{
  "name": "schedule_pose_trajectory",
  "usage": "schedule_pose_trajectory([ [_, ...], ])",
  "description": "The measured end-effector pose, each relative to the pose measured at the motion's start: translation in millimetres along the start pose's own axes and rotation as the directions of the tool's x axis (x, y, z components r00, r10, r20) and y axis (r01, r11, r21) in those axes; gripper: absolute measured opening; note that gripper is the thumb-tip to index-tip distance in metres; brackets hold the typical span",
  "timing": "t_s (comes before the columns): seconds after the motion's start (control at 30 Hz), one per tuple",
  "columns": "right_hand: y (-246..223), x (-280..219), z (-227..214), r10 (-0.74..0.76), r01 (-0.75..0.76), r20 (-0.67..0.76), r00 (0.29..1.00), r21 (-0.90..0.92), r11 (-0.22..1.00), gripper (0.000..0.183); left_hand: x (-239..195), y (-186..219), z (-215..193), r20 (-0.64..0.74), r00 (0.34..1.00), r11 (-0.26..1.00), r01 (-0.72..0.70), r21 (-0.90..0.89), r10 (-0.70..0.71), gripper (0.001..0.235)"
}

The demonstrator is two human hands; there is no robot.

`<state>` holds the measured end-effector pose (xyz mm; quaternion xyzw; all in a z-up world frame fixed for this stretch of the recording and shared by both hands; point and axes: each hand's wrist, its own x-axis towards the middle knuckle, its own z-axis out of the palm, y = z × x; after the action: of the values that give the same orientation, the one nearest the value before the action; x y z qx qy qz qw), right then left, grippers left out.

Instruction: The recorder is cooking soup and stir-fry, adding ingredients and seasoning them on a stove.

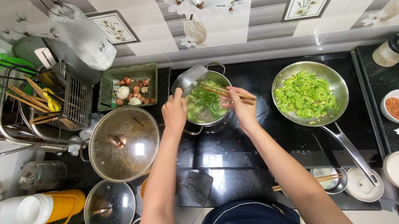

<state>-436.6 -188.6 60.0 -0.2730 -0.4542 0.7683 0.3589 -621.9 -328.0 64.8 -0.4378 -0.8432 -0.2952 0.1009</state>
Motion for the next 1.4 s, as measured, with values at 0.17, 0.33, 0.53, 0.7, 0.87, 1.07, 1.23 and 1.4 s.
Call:
schedule_pose_trajectory([
  [0.17, -11.2, -3.4, 12.6, -0.102, 0.103, -0.016, 0.995, 0.071, 0.992, 0.029, 4.4, 12.2, -2.5, -0.088, 0.996, 0.992, -0.017, -0.125, 0.006, 0.014],
  [0.33, 1.8, -1.0, -2.2, -0.033, 0.035, -0.018, 0.999, 0.155, 0.987, 0.030, 10.2, 25.0, -17.4, -0.082, 0.978, 0.950, 0.165, -0.267, -0.193, 0.017],
  [0.53, -7.1, -11.6, 4.5, -0.086, 0.088, -0.061, 0.994, 0.046, 0.995, 0.032, 5.7, 18.4, -12.3, -0.101, 0.976, 0.952, 0.162, -0.261, -0.193, 0.018],
  [0.7, -7.4, -7.5, 0.9, -0.035, 0.039, -0.038, 0.999, 0.112, 0.993, 0.031, 9.1, 23.3, -18.3, -0.108, 0.967, 0.930, 0.186, -0.316, -0.230, 0.019],
  [0.87, -11.7, -26.9, 1.7, -0.072, 0.072, -0.008, 0.997, 0.020, 0.997, 0.030, 5.1, 20.2, -26.2, -0.023, 0.944, 0.851, 0.286, -0.441, -0.329, 0.017],
  [1.07, 8.4, -16.4, -15.1, 0.129, -0.156, 0.121, 0.984, 0.243, 0.957, 0.030, 8.9, 31.4, -33.6, 0.039, 0.936, 0.762, 0.308, -0.569, -0.349, 0.021],
  [1.23, 7.4, -21.3, -23.9, 0.027, -0.024, -0.015, 1.000, 0.171, 0.985, 0.031, 1.9, 10.7, -22.6, -0.088, 0.972, 0.954, 0.192, -0.229, -0.216, 0.016],
  [1.4, 7.4, -19.5, -4.0, -0.007, 0.003, 0.024, 1.000, 0.176, 0.984, 0.033, -1.8, 8.0, -1.0, -0.098, 0.995, 0.993, -0.009, -0.116, -0.003, 0.014],
])
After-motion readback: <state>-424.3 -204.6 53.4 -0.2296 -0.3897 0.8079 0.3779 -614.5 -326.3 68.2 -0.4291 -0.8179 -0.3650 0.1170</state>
